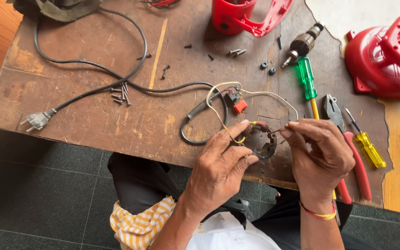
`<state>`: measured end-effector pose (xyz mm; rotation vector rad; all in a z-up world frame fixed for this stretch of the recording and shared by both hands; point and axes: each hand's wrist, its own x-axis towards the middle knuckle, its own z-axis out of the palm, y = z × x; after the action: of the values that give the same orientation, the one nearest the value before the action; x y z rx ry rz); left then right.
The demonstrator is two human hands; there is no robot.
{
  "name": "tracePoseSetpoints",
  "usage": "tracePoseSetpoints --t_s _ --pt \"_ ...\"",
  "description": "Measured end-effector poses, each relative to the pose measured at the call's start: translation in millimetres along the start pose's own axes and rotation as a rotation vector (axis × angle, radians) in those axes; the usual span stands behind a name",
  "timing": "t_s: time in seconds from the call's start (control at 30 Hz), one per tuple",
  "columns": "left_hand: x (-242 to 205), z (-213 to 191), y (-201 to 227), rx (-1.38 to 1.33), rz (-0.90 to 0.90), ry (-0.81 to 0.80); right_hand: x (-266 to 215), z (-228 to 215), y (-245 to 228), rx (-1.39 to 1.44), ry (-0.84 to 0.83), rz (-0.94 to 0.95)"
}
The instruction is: The person disassembles the housing of a red electric blower and manipulates the internal stator and wiring.
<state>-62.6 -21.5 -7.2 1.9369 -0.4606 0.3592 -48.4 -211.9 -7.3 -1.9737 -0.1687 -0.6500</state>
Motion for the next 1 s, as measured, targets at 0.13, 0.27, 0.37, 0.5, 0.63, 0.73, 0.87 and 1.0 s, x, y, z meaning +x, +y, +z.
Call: tracePoseSetpoints --t_s 0.13,0.27,0.37,0.5,0.63,0.73,0.87,1.0 --pt "-0.7 -2.5 -3.9 -0.037 -0.063 0.0 -2.4 -2.0 3.8 0.018 0.017 -0.017" --pt "-0.1 1.7 -5.2 -0.027 -0.076 0.006 -1.3 -2.9 2.8 -0.013 -0.003 -0.048" --pt "1.0 4.2 -3.2 0.032 0.006 0.04 1.4 -2.5 1.0 -0.016 -0.043 -0.051" --pt "0.2 7.9 -1.1 0.063 0.019 0.044 0.0 -2.7 0.7 0.035 -0.021 -0.053" --pt "-1.7 8.8 -1.2 0.087 0.012 0.052 -6.5 -6.6 -0.6 0.072 0.063 0.038" --pt "-2.5 10.3 -1.7 0.09 0.015 0.059 -8.0 -10.0 -1.6 0.03 0.045 0.065" --pt "-3.1 11.0 -1.6 0.076 0.005 0.061 -5.5 -9.6 -3.5 0.062 -0.041 0.076" --pt "-2.8 10.1 -0.6 0.085 -0.004 0.059 -0.7 -6.2 -7.5 0.02 -0.069 0.044"
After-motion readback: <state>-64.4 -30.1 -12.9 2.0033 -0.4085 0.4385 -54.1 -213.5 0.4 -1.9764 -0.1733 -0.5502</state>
